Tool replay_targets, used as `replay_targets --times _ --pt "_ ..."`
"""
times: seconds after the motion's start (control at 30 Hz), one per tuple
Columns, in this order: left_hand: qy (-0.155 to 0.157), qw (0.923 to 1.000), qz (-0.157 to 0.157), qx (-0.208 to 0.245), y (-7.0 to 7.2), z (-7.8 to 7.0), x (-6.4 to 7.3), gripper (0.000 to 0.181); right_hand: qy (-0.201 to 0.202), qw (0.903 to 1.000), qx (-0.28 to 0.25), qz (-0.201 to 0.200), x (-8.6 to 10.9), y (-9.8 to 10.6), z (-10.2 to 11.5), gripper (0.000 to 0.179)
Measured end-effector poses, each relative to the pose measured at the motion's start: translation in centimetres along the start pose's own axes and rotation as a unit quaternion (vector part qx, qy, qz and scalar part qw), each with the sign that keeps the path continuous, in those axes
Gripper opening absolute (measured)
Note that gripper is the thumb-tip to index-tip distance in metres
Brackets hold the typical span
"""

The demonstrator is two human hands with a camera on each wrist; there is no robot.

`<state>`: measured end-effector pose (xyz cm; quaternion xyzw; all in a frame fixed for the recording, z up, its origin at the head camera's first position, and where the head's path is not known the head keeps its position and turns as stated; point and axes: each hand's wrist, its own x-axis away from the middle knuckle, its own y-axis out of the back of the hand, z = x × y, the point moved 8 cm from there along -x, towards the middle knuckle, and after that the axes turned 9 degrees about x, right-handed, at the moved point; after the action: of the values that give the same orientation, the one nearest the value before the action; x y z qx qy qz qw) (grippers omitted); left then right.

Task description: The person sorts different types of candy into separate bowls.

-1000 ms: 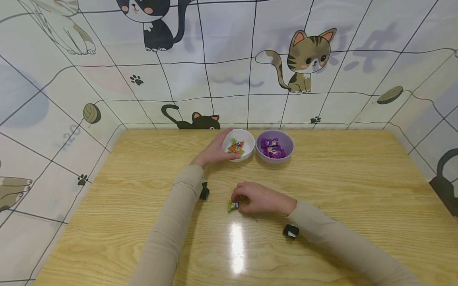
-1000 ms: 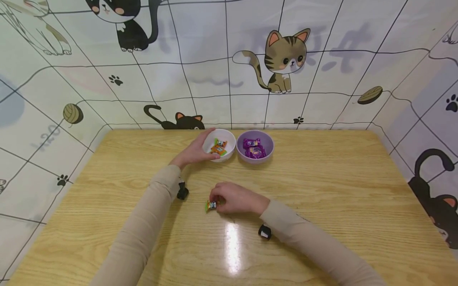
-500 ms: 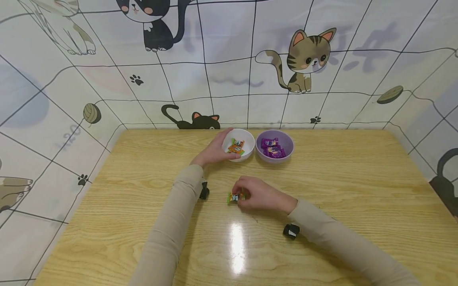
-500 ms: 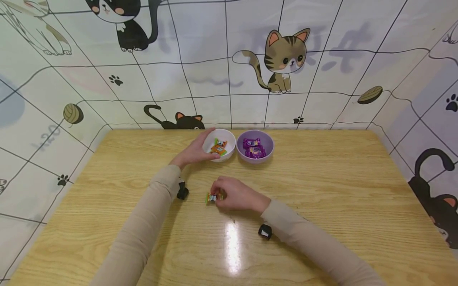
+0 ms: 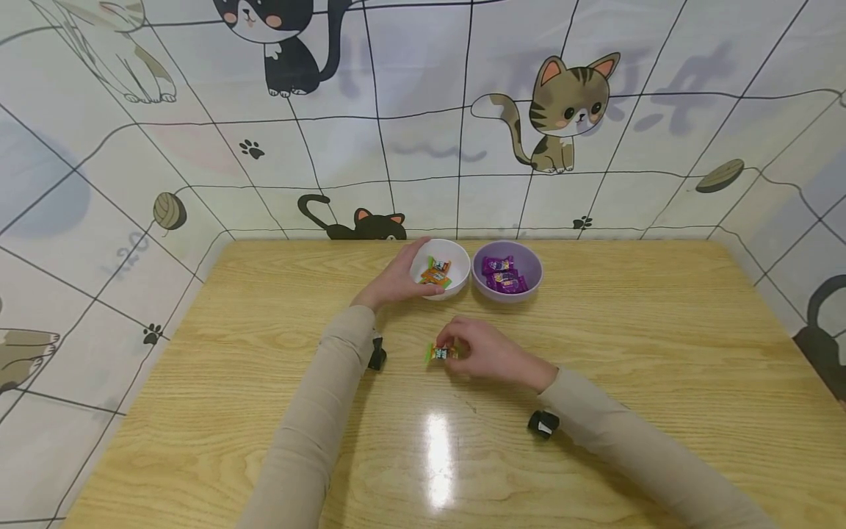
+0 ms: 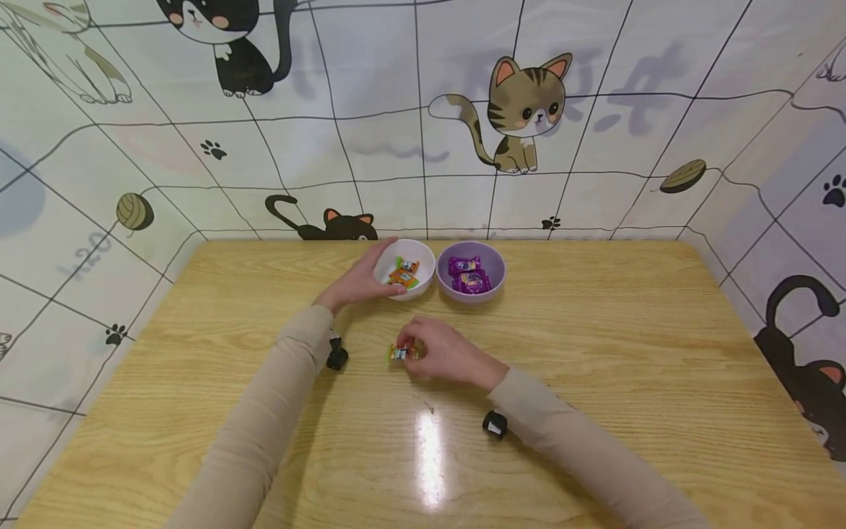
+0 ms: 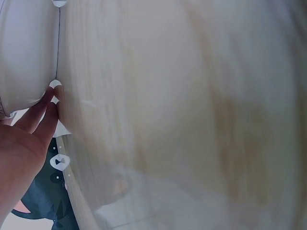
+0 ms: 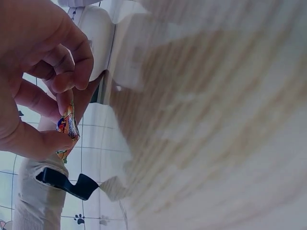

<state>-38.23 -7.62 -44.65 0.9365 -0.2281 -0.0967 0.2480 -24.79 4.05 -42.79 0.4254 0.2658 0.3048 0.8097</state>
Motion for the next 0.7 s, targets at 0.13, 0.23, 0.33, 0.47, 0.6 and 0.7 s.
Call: replay_targets --times 0.13,0.23,0.33,0.47,0.6,0.7 --pt "0.001 1.0 0.0 0.0 0.0 0.1 0.0 0.102 -0.012 0.9999 0.005 0.0 0.0 0.5 -0.3 0.02" --pt "-0.002 1.0 0.0 0.002 0.0 0.0 0.0 0.102 -0.024 0.9997 0.001 -0.002 0.1 1.3 -0.6 0.021" --pt "-0.006 1.0 -0.001 0.005 0.0 -0.1 0.0 0.102 -0.03 0.9995 0.004 -0.011 0.1 2.2 -0.9 0.021" --pt "-0.008 0.9999 -0.001 0.007 0.0 -0.1 0.0 0.101 -0.039 0.9987 0.017 -0.026 0.0 3.5 -1.5 0.022" --pt "-0.005 1.0 0.0 0.008 0.0 0.0 0.0 0.101 -0.05 0.9977 0.019 -0.042 0.0 4.5 -2.1 0.023" --pt "-0.002 1.0 0.001 0.008 0.0 0.0 0.0 0.101 -0.05 0.9973 0.017 -0.051 -0.1 5.2 -2.3 0.023"
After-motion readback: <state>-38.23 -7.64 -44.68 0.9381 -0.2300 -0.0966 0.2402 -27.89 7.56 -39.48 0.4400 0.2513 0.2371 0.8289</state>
